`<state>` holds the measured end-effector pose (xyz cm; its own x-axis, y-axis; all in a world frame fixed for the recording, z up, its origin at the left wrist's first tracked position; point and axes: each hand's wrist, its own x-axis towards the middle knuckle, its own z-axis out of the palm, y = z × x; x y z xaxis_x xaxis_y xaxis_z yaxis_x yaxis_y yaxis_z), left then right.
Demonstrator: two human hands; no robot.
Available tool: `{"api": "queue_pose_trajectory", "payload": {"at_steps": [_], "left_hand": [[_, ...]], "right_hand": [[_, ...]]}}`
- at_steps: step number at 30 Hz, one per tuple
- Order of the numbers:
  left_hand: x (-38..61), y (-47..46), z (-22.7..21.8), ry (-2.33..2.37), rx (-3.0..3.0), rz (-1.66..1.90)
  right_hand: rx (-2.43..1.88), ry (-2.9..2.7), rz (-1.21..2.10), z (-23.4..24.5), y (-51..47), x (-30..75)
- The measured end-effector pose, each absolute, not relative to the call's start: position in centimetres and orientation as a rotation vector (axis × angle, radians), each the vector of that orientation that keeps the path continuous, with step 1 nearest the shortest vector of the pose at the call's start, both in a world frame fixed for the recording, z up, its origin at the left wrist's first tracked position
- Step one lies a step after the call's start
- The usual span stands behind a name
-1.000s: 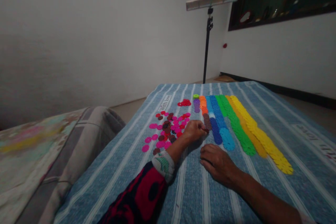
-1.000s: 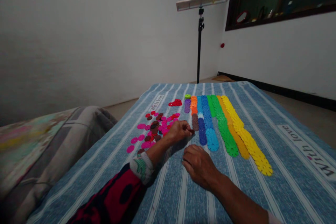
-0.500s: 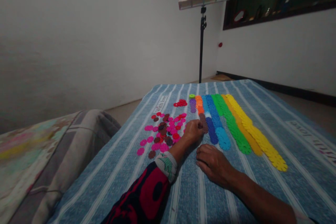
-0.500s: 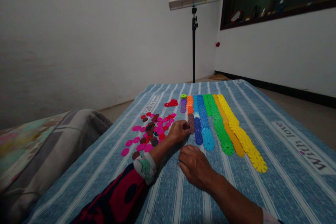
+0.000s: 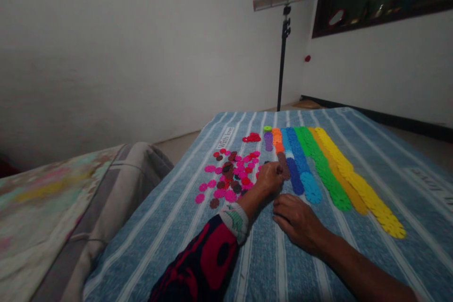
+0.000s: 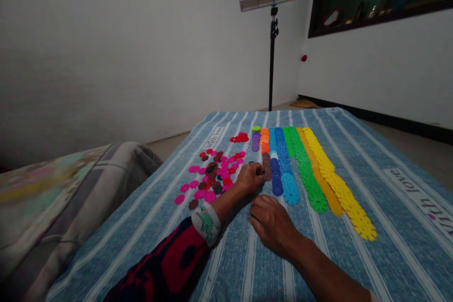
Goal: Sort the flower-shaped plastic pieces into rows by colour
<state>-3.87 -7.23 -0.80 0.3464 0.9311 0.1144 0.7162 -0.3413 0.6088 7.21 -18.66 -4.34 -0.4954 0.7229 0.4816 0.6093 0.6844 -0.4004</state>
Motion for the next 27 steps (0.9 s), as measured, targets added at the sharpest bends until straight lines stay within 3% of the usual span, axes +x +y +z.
{"api": "queue_pose_trajectory", "payload": {"at_steps": [7,16,27], "left_hand": [[-7.7,-8.8,0.5,1.419,2.264,0.616],[-21.4,-11.0,3.3,1.507,2.053,0.381],[-25.3,-13.7,1.7,1.586,1.937,0.353]], "right_hand": [[-0.996,-2.288,0.252,-4.2,-18.9,7.4],[-0.961,-2.289,0.225,-4.4,-18.9,7.6],[-0.952,-2.274,0.169,-4.9,-19.1,7.8]]}}
